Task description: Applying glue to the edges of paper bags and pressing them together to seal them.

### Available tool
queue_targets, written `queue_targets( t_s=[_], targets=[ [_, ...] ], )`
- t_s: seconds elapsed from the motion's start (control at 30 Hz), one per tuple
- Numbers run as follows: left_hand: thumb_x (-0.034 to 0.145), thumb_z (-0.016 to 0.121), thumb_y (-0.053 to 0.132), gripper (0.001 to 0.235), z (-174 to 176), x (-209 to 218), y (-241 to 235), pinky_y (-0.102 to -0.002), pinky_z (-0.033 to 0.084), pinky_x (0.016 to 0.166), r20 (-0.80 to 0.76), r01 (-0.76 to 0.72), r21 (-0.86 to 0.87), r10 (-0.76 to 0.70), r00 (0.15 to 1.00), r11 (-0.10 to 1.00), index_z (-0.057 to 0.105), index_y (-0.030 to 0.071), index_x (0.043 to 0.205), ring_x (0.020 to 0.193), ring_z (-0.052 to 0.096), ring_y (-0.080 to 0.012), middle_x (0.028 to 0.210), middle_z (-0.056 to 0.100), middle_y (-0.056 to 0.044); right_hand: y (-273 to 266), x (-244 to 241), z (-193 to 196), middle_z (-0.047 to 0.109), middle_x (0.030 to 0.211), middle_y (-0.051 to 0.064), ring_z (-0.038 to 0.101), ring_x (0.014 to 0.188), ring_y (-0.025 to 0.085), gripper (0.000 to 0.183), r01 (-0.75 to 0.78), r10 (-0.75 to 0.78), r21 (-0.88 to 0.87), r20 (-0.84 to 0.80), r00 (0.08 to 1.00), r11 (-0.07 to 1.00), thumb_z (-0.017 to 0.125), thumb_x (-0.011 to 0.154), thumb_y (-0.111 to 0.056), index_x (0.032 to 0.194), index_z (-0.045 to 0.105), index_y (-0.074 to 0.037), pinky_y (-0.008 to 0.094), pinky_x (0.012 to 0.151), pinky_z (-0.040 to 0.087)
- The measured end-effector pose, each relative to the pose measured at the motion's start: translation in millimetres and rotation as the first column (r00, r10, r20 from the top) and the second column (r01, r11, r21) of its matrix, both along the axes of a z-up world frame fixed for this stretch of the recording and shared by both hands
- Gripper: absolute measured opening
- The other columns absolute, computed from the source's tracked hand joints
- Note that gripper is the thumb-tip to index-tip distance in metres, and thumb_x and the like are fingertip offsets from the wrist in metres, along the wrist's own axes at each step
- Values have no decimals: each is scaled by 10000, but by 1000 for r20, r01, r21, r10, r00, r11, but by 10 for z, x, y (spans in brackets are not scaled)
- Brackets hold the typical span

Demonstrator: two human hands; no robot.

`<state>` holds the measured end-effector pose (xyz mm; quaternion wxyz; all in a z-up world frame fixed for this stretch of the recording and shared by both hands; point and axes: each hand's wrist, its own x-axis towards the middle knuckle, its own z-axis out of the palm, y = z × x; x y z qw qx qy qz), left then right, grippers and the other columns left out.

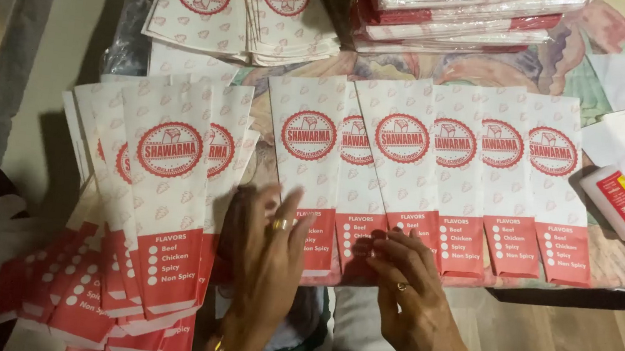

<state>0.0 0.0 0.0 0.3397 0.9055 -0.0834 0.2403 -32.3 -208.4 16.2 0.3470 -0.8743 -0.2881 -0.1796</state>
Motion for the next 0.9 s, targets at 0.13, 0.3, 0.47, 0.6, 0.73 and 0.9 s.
queue_targets(
  t_s=[0.13, 0.3, 0.47, 0.6, 0.73, 0.9],
  targets=[
    [951, 679, -13, 64, 307, -316, 115, -368, 593, 859, 136, 137, -77, -126, 983, 988, 681, -65, 987, 989, 674, -290, 1095, 644, -179, 92, -14, 85, 604, 1319, 150, 588, 1299, 385, 444, 17, -19, 36, 44, 999, 999, 506, 899, 196, 1261, 605, -41, 596, 1198, 458],
    [868, 789, 67, 246, 75, -436, 279, -486, 459, 1133, 76, 329, 23, -329, 941, 944, 738, -59, 1074, 1277, 626, -354, 1247, 713, -176, 365, 55, 157, 667, 1309, 201, 606, 1311, 408, 292, -195, 196, 83, -2, 981, 977, 694, 947, -16, 1230, 637, 29, 655, 1208, 359],
    [920, 722, 8, 186, 27, -427, 300, -490, 483, 1106, 120, 370, 27, -371, 921, 929, 730, -75, 1086, 1231, 663, -356, 1202, 733, -185, 410, 121, 158, 699, 1217, 201, 659, 1218, 373, 257, -242, 241, 75, 17, 970, 967, 729, 923, -11, 1163, 667, 57, 604, 1200, 386],
    [851, 811, -32, 198, 9, -426, 294, -450, 553, 1048, 165, 379, -24, -370, 914, 925, 741, -66, 1033, 1175, 699, -332, 1136, 751, -165, 379, 115, 89, 712, 1156, 211, 695, 1160, 371, 217, -243, 238, 80, 69, 969, 967, 710, 932, 11, 1142, 669, 43, 600, 1185, 406],
    [876, 797, -11, 170, -25, -419, 305, -441, 568, 1050, 196, 383, -47, -368, 909, 922, 743, -53, 1032, 1173, 704, -329, 1156, 743, -148, 368, 121, 64, 711, 1128, 217, 690, 1144, 382, 155, -253, 244, 101, 91, 965, 962, 695, 931, 8, 1074, 684, 66, 634, 1177, 409],
    [871, 787, -16, 166, 1, -420, 280, -439, 556, 1074, 144, 354, -92, -340, 930, 931, 753, -50, 1030, 1166, 698, -314, 1145, 742, -143, 379, 138, 85, 716, 1150, 174, 697, 1138, 339, 139, -241, 239, 155, 28, 971, 958, 625, 969, -18, 1091, 688, 5, 609, 1188, 408]
  ],
)
